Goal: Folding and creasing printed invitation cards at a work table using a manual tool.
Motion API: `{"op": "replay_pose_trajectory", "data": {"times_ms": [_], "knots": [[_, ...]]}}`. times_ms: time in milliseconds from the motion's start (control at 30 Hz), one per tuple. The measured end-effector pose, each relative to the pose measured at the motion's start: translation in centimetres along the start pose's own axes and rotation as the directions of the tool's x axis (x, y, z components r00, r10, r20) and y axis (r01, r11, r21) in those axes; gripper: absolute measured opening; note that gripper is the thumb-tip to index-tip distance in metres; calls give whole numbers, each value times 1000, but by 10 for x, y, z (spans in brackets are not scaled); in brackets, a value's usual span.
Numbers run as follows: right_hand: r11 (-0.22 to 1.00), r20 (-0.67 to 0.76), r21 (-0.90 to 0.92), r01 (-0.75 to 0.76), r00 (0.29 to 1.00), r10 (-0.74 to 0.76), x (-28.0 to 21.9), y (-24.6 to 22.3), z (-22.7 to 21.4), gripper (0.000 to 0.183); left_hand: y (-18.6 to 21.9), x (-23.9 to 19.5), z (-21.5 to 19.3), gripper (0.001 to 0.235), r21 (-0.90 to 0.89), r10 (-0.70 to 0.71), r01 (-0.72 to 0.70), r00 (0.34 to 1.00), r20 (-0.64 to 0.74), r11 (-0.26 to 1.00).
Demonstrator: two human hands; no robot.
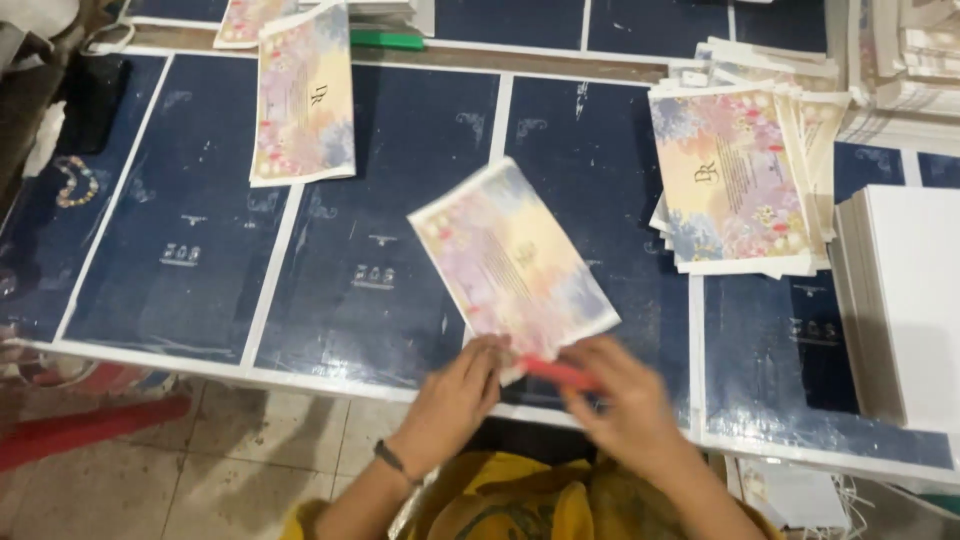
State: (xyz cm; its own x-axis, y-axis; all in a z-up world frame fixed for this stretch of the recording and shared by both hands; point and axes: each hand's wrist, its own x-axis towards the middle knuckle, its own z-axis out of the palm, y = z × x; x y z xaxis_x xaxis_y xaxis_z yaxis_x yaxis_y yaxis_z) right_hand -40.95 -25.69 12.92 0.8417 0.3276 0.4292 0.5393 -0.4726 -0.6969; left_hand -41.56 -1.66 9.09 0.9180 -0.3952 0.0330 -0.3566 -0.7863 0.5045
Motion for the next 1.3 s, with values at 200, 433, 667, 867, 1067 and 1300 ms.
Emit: {"op": "replay_pose_trajectory", "data": {"times_ms": [200,433,667,867,1067,1300], "knots": [[986,418,-166,29,907,44,-1,-33,47,42,17,-38,-1,26,-455,-16,-48,991,-136,889],[964,214,-252,89,976,-34,-13,-26,70,16,32,-42,-4,24,-606,-176,-100,908,-380,789],[1000,120,25,-8,993,5,-7,-38,71,18,24,-44,33,45,-945,-512,-3,840,-181,327],[998,-58,56,17,998,-13,-6,-25,67,23,19,-40,19,43,-945,-554,94,826,-102,313],[833,-407,-279,-477,845,347,-34,61,-19,15,-43,-59,-20,27,-573,-465,230,831,-305,787],[542,-129,-112,-833,553,823,-96,35,-4,9,-70,-78,-47,40,-431,-489,355,834,-255,830]]}}
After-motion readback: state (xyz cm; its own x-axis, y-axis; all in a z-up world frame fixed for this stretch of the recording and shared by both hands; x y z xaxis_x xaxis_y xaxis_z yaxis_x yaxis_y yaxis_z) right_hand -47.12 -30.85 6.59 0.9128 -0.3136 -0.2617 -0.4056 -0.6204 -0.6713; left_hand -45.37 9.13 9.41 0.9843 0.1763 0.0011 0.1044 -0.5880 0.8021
